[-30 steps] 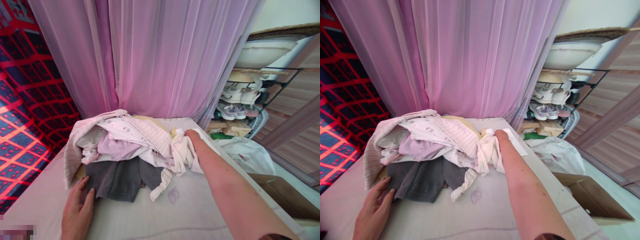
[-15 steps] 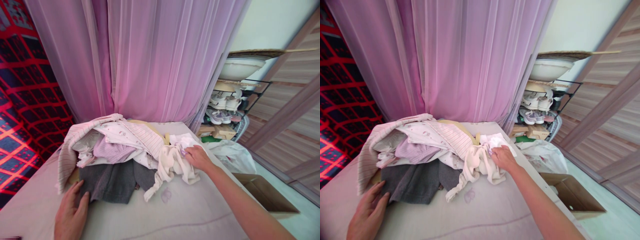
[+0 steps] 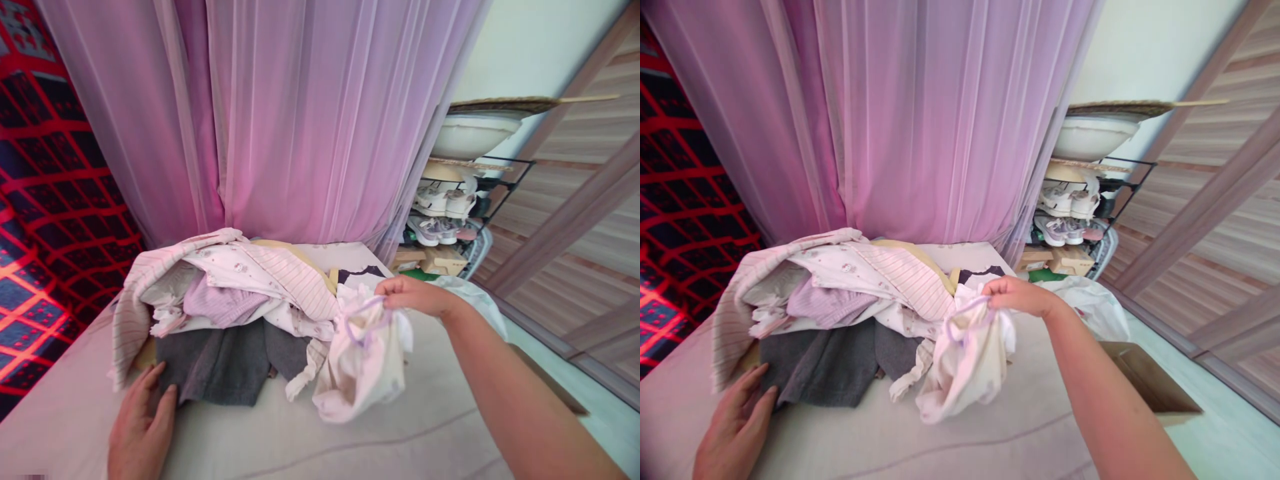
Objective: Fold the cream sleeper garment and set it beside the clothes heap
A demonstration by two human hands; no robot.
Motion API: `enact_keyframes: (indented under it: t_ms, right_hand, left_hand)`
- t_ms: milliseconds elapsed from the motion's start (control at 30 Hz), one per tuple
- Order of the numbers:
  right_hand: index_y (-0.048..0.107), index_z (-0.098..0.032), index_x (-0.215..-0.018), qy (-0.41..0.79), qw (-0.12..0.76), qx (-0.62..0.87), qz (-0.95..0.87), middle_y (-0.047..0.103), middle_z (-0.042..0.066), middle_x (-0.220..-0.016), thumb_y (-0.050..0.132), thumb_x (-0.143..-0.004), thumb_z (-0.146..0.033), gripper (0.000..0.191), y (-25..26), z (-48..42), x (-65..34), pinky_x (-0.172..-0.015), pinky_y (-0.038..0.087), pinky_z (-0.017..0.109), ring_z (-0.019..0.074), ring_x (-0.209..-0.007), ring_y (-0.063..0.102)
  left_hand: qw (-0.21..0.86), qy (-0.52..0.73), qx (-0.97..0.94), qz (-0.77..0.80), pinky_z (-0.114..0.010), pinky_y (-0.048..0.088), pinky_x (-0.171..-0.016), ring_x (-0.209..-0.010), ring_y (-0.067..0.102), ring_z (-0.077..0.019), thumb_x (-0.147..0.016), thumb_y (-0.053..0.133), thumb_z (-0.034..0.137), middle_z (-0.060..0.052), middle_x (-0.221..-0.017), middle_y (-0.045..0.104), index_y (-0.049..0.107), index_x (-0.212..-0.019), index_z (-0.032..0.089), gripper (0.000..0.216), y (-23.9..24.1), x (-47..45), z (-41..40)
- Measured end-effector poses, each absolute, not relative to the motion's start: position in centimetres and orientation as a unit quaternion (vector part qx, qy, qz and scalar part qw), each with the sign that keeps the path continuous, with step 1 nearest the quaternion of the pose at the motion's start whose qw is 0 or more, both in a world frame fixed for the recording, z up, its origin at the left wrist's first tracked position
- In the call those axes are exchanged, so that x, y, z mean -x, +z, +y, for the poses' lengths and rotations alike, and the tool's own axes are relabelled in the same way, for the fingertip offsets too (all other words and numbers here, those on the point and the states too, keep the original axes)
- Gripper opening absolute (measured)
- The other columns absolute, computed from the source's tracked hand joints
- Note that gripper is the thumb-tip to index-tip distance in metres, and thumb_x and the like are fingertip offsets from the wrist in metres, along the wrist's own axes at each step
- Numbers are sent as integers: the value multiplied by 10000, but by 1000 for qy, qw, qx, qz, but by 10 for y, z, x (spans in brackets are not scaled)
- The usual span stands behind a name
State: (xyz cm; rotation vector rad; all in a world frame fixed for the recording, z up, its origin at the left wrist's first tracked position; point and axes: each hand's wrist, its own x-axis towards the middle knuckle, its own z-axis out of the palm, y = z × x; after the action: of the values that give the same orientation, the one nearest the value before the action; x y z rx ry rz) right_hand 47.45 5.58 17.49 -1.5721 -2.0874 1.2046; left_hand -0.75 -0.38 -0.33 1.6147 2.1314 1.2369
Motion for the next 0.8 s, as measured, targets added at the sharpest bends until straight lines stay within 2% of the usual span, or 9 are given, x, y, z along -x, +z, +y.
enact_keyframes:
  t_ms: [67,133,200,267,367,567,700,800]
  right_hand:
    - [641,-160,-809,244,109,653,-709,639,10,-748,528,-728,-240,160,155,84,-478,-655,424,242,156,-728,571]
    - [665,-188,-890,68,44,739,-669,673,41,-903,496,-763,-187,211,136,113,-481,-730,425,251,177,-851,597]
    - [656,-185,-1018,7,21,768,-640,649,96,-1076,464,-814,-177,280,119,138,-482,-802,419,272,205,-982,591]
    - [626,-180,-1124,8,10,777,-630,609,135,-1170,454,-848,-188,325,103,158,-482,-845,415,286,220,-1056,577]
    - [597,-181,-1203,26,-23,786,-618,579,165,-1211,461,-867,-208,363,82,181,-481,-858,432,304,223,-1055,594]
    - [653,-135,-1136,54,-79,793,-601,620,187,-1150,519,-825,-164,339,63,205,-483,-886,444,334,247,-1086,591]
    - [613,-108,-1197,32,-70,805,-589,553,214,-1259,432,-871,-157,376,63,194,-483,-908,430,340,250,-1149,553]
    - [594,-144,-1222,39,-61,807,-586,508,191,-1325,424,-880,-196,385,67,185,-483,-895,438,333,245,-1165,543]
  left_hand:
    - [102,416,-542,723,-438,513,-889,-1133,559,-313,-774,400,580,-106,-1312,533,522,-1239,204,610,-3,7,-4]
    - [103,416,-543,722,-447,495,-920,-1142,554,-312,-774,402,576,-106,-1315,532,527,-1232,204,604,-3,7,-4]
    - [101,419,-544,720,-456,479,-945,-1155,545,-314,-774,407,573,-107,-1318,529,531,-1228,202,599,-2,7,-5]
    - [109,419,-540,722,-453,495,-923,-1169,536,-318,-770,414,577,-110,-1324,524,530,-1228,201,604,-1,8,-5]
    - [121,421,-533,724,-446,492,-931,-1187,525,-315,-761,425,587,-108,-1316,531,532,-1220,207,605,-1,9,-6]
    - [125,419,-528,728,-468,480,-943,-1211,502,-329,-744,421,618,-114,-1324,519,531,-1214,211,631,-3,10,-5]
    - [129,421,-531,724,-505,414,-1011,-1201,507,-332,-738,424,616,-124,-1299,532,534,-1205,203,633,-5,10,-2]
    - [129,430,-529,721,-506,394,-1030,-1192,516,-329,-734,425,615,-127,-1285,541,533,-1199,197,634,-6,11,-2]
